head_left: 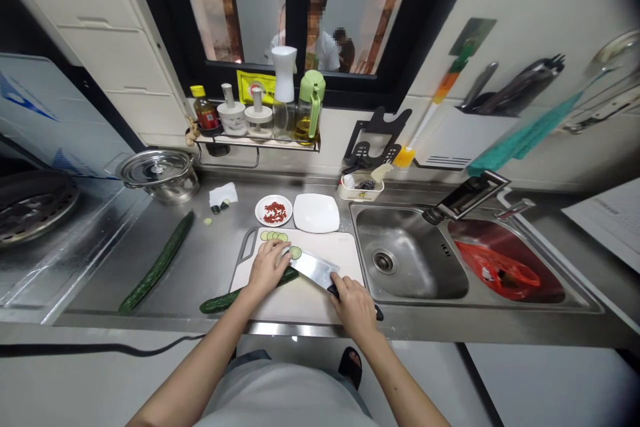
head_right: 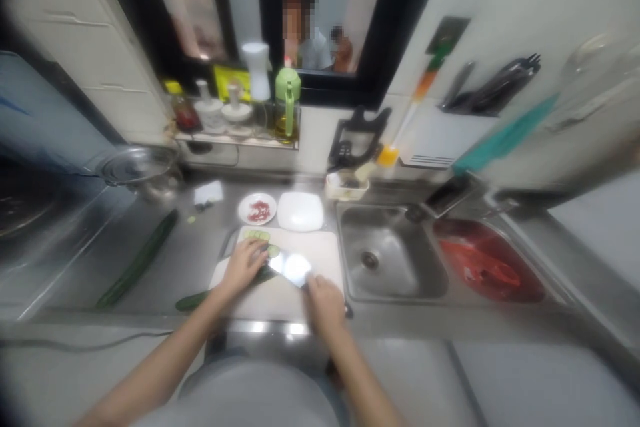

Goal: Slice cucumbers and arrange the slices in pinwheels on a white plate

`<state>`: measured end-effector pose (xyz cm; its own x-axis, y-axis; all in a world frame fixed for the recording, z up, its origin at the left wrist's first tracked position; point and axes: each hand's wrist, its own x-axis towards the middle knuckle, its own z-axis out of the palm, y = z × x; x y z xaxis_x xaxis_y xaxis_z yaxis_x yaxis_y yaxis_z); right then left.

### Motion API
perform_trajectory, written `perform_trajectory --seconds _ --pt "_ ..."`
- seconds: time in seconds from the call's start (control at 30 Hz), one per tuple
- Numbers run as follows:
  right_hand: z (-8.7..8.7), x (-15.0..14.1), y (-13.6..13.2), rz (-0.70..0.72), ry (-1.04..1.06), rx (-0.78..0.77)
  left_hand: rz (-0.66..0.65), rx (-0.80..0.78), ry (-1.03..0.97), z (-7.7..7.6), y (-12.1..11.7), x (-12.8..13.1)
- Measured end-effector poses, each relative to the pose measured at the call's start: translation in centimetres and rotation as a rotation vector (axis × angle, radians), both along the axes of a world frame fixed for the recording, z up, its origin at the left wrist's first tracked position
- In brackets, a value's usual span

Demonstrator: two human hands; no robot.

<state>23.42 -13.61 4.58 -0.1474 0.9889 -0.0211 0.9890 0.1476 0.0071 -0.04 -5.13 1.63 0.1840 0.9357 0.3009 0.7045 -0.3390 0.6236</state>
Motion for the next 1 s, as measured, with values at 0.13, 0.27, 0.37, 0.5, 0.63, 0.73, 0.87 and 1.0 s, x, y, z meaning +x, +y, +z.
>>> perform_trajectory --seconds 0.13,0.27,0.37,0.5,0.63,0.73,0.87,1.0 --pt "-0.3 0.5 -0.3 0.026 -0.008 0.046 -0.070 -0.026 0.055 0.8 1.3 0.7" --pt "-0.1 0.8 -0.4 0.012 -0.011 0.032 -0.124 -0.070 0.026 1.1 1.7 1.2" --pt "0.1 0.8 -0.4 -0.017 -0.014 -0.015 -0.124 -0.111 -0.005 1.3 1.6 1.4" --pt "-0.1 1.3 -0.5 -0.096 0.013 -0.081 -0.036 -0.224 -0.070 0.7 1.5 1.3" --pt "-0.5 2.0 -0.6 -0.186 0.100 -0.117 0.122 -0.366 -0.187 -0.8 2.3 0.7" --pt "-0.7 2.2 -0.7 -0.233 0.172 -0.119 0.196 -0.423 -0.221 -1.8 3.7 0.4" --pt "-0.8 2.2 -0.8 -0.258 0.211 -0.117 0.252 -0.442 -0.158 -2.5 5.6 0.7" --pt "-1.1 2.0 -0.8 -0.243 0.244 -0.104 0.282 -0.458 -0.045 -2.9 7.1 1.3"
